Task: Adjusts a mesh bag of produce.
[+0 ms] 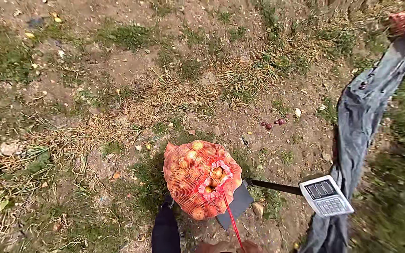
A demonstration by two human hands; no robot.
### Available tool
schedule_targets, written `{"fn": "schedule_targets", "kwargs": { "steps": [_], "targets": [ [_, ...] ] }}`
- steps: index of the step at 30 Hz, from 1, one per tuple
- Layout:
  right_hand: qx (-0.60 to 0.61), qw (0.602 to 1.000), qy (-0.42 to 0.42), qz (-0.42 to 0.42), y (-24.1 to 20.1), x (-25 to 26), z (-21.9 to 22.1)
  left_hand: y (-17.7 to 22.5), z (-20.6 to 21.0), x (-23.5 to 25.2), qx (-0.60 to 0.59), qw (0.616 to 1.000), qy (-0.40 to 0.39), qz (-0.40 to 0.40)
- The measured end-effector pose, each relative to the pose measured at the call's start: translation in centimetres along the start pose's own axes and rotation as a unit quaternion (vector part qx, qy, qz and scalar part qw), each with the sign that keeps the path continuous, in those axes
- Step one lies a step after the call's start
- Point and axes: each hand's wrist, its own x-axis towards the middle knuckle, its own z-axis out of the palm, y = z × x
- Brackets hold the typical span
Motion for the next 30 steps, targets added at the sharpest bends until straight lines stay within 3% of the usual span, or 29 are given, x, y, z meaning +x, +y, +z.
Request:
{"fn": "schedule_targets", "kwargs": {
  "steps": [2,4,7,9,11,12,13,16,18,20,21,23,26,28,30],
  "targets": [
    [0.048,0.995,0.08,-0.042,0.3,-2.5,-2.8,-1.1,-3.9,3.8,0.02,0.989,0.149,-0.003],
    [0.059,0.98,0.168,-0.093,-0.6,-4.0,-6.4,-1.0,-8.4,9.3,0.127,0.975,0.181,-0.007],
    [0.124,0.933,0.277,-0.196,-0.9,-3.1,-10.5,-0.6,-12.9,16.5,0.283,0.954,0.1,-0.029],
    [0.3,0.89,0.272,-0.211,0.3,-1.5,-11.0,-0.4,-13.9,18.1,0.321,0.945,0.048,-0.033],
    [0.488,0.831,0.245,-0.11,0.9,0.9,-11.8,0.5,-14.7,16.5,0.332,0.942,0.013,-0.037],
    [0.519,0.814,0.256,-0.041,1.0,3.2,-12.0,0.9,-15.1,14.8,0.337,0.941,-0.002,-0.037],
    [0.511,0.815,0.273,0.02,0.9,6.2,-11.8,1.1,-15.9,12.7,0.338,0.94,-0.014,-0.037],
    [0.386,0.868,0.283,0.129,-1.8,16.3,-9.8,0.6,-19.2,6.1,0.3,0.952,0.019,-0.065],
    [0.352,0.876,0.271,0.187,-4.8,19.6,-8.4,-0.1,-20.6,2.4,0.256,0.946,0.166,-0.114],
    [0.361,0.857,0.296,0.216,-6.7,20.5,-7.7,-0.3,-21.2,2.0,0.256,0.883,0.378,-0.113],
    [0.365,0.851,0.307,0.219,-7.0,20.6,-7.4,0.8,-20.9,3.3,0.268,0.855,0.427,-0.118],
    [0.362,0.859,0.294,0.211,-7.0,20.0,-7.1,3.0,-18.3,8.6,0.304,0.855,0.392,-0.153],
    [0.379,0.871,0.262,0.173,-6.1,18.4,-7.3,1.9,-14.6,17.4,0.348,0.877,0.258,-0.209],
    [0.369,0.882,0.251,0.154,-3.0,17.4,-7.7,-0.3,-16.3,18.8,0.385,0.852,0.27,-0.229],
    [0.348,0.887,0.257,0.164,3.1,16.1,-5.7,-3.6,-22.2,14.5,0.417,0.808,0.318,-0.269]
  ]
}}
